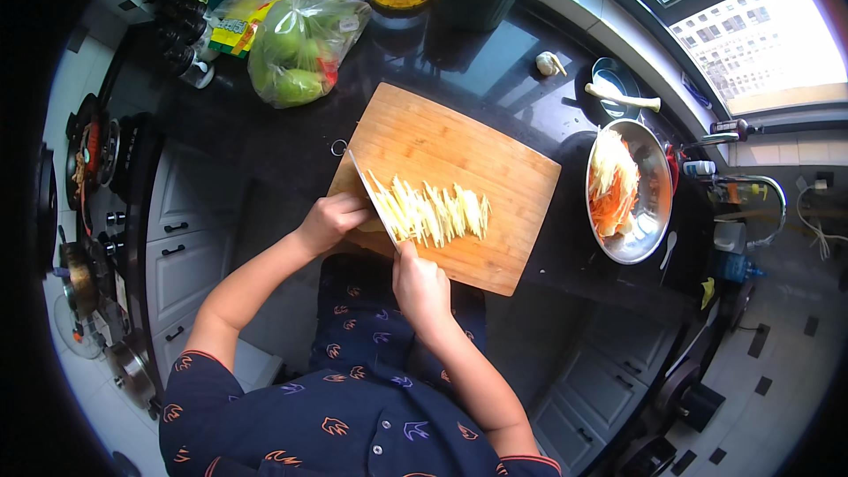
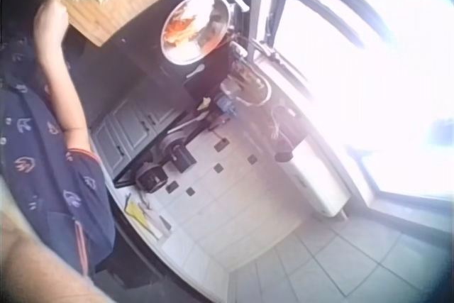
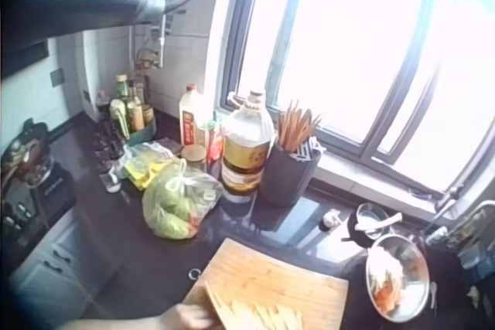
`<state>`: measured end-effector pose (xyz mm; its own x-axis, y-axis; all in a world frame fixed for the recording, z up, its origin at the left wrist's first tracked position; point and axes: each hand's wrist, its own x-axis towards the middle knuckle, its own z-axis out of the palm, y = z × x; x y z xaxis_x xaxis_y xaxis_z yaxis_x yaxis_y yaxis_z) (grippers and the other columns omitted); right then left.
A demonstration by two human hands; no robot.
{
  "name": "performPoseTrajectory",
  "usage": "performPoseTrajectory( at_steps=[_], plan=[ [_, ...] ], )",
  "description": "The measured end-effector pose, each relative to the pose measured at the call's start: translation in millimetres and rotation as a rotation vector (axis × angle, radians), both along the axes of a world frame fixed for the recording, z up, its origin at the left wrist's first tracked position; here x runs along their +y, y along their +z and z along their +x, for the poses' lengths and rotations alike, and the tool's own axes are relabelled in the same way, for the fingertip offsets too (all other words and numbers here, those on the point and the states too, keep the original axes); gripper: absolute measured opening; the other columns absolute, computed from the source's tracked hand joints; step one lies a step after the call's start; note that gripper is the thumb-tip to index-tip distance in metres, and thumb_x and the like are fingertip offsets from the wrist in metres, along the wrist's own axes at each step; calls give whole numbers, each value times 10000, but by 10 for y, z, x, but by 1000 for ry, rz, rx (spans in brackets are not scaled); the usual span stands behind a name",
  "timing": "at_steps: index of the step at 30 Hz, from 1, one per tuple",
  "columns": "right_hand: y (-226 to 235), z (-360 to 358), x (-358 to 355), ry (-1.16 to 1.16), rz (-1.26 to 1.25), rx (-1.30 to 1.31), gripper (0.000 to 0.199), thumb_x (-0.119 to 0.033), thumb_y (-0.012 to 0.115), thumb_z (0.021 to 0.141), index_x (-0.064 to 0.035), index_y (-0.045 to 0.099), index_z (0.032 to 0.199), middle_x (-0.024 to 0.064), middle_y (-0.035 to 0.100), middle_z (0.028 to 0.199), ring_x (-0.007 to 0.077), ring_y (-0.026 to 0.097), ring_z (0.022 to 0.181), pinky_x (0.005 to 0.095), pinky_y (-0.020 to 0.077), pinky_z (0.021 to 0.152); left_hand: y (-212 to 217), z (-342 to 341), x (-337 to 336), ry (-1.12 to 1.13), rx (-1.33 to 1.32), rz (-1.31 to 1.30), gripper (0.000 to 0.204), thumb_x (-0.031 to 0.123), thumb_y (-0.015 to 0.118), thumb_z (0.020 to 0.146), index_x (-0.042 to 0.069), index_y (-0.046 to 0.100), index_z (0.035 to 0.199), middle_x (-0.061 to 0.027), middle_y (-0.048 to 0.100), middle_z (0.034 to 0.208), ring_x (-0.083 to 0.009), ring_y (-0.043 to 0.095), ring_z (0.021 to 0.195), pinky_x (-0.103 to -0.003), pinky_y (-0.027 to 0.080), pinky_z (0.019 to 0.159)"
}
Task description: The person slices a white vegetable into thin strips on a wooden cutting board using a cleaver. After slicing, the person gathers the strips and transfers them into a metal bowl containing other prepared vegetables.
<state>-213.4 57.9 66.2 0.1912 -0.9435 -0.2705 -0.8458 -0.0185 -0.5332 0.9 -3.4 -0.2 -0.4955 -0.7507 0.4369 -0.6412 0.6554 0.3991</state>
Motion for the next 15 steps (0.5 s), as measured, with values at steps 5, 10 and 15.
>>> performPoseTrajectory(
  at_steps=[5,10,15],
  plan=[
    [177,-87,-102,-40,50,-93,166,-162,598,991,-17,653,1049,273,668,775,477,666,764,538,542,688,16,14,-8,-16,-1,-13,139,45,669,788,99,712,909,-31,690,886,-205,699,827,-305,600,670],
    [415,-112,-29,-18,89,-76,157,-162,596,992,-11,638,1003,285,659,769,484,661,765,534,538,677,-63,13,47,14,4,-6,120,68,688,763,89,738,871,-43,711,893,-217,708,814,-319,591,647],
    [298,-93,24,-2,68,-21,142,-174,584,994,-41,622,1023,283,654,714,487,666,714,563,545,663,-53,4,35,5,0,-11,115,66,681,774,100,723,876,-27,689,864,-200,695,796,-308,590,634]
  ],
)
